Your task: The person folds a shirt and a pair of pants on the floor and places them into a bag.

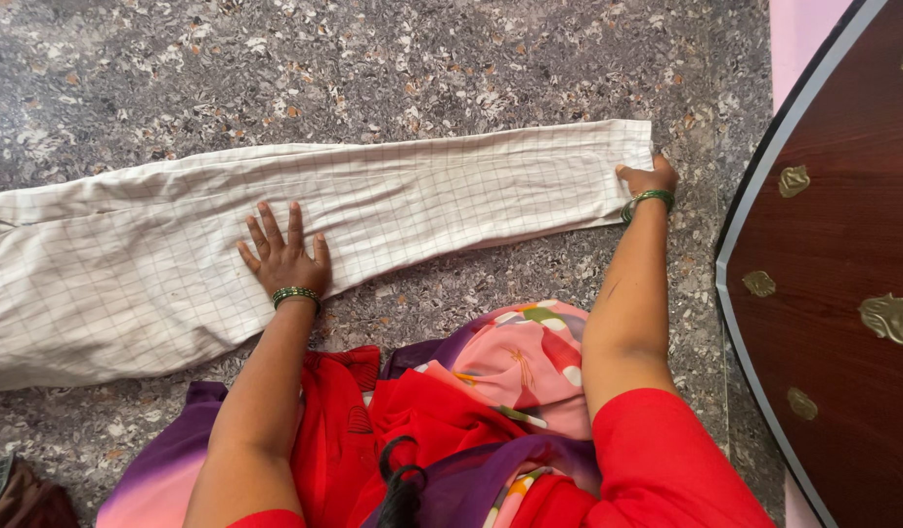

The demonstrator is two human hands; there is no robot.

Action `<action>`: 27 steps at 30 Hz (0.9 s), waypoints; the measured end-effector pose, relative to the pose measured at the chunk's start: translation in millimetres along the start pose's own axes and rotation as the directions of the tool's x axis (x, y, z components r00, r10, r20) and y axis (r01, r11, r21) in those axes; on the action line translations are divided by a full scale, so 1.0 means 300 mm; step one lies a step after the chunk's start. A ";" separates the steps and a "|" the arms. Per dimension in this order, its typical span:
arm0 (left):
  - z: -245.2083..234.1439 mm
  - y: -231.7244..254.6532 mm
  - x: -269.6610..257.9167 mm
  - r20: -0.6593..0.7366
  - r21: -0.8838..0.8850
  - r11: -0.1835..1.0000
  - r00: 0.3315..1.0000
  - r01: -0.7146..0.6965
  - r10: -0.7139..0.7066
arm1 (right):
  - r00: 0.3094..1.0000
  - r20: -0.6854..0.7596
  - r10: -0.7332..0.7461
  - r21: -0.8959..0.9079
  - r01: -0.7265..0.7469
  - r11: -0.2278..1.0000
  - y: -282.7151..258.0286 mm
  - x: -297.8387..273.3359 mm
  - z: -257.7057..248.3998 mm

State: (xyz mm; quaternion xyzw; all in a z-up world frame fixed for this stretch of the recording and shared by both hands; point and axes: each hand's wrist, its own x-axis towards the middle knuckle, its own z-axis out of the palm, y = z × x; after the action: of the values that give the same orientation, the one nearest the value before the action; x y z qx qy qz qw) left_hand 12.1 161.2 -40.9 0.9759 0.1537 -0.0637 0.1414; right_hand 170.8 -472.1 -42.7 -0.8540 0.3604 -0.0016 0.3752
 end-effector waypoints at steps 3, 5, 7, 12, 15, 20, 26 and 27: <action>-0.003 0.002 -0.007 0.004 -0.018 1.000 1.000 0.011 -0.011 | 1.000 0.023 -0.003 0.156 -0.001 0.988 0.009 0.032 -0.008; -0.007 0.005 -0.005 0.001 -0.013 1.000 1.000 0.012 -0.012 | 1.000 -0.010 -0.024 0.122 0.025 0.992 -0.034 0.005 -0.021; -0.012 0.006 -0.005 -0.003 -0.017 1.000 1.000 0.007 -0.007 | 0.998 -0.044 -0.046 0.087 0.050 0.995 -0.126 -0.055 -0.050; -0.012 0.002 -0.020 0.024 -0.026 0.999 0.999 0.025 -0.024 | 0.975 -0.090 -0.205 -0.373 0.158 0.914 -0.410 -0.320 -0.023; -0.018 0.010 -0.004 -0.005 -0.010 1.000 1.000 0.005 -0.005 | 0.929 -0.031 -0.369 -0.410 0.324 0.852 -0.523 -0.533 0.129; -0.023 0.010 -0.015 -0.010 -0.039 0.999 1.000 -0.001 0.001 | 0.866 0.427 -0.262 -0.535 0.475 0.698 -0.630 -0.905 0.428; -0.008 0.002 -0.006 0.004 -0.004 1.000 1.000 -0.003 0.003 | 0.665 0.506 -0.550 -0.303 0.733 0.609 -0.542 -0.875 0.485; -0.006 0.002 -0.003 0.003 -0.006 1.000 1.000 -0.003 0.003 | 0.702 0.468 -0.537 -0.175 0.669 0.722 -0.519 -0.797 0.477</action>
State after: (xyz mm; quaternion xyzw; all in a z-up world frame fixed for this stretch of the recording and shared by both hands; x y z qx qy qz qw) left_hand 11.5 160.9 -38.8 0.9755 0.1524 -0.0645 0.1447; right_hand 128.5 -161.7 18.6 -0.9579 -0.0304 0.1023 0.2666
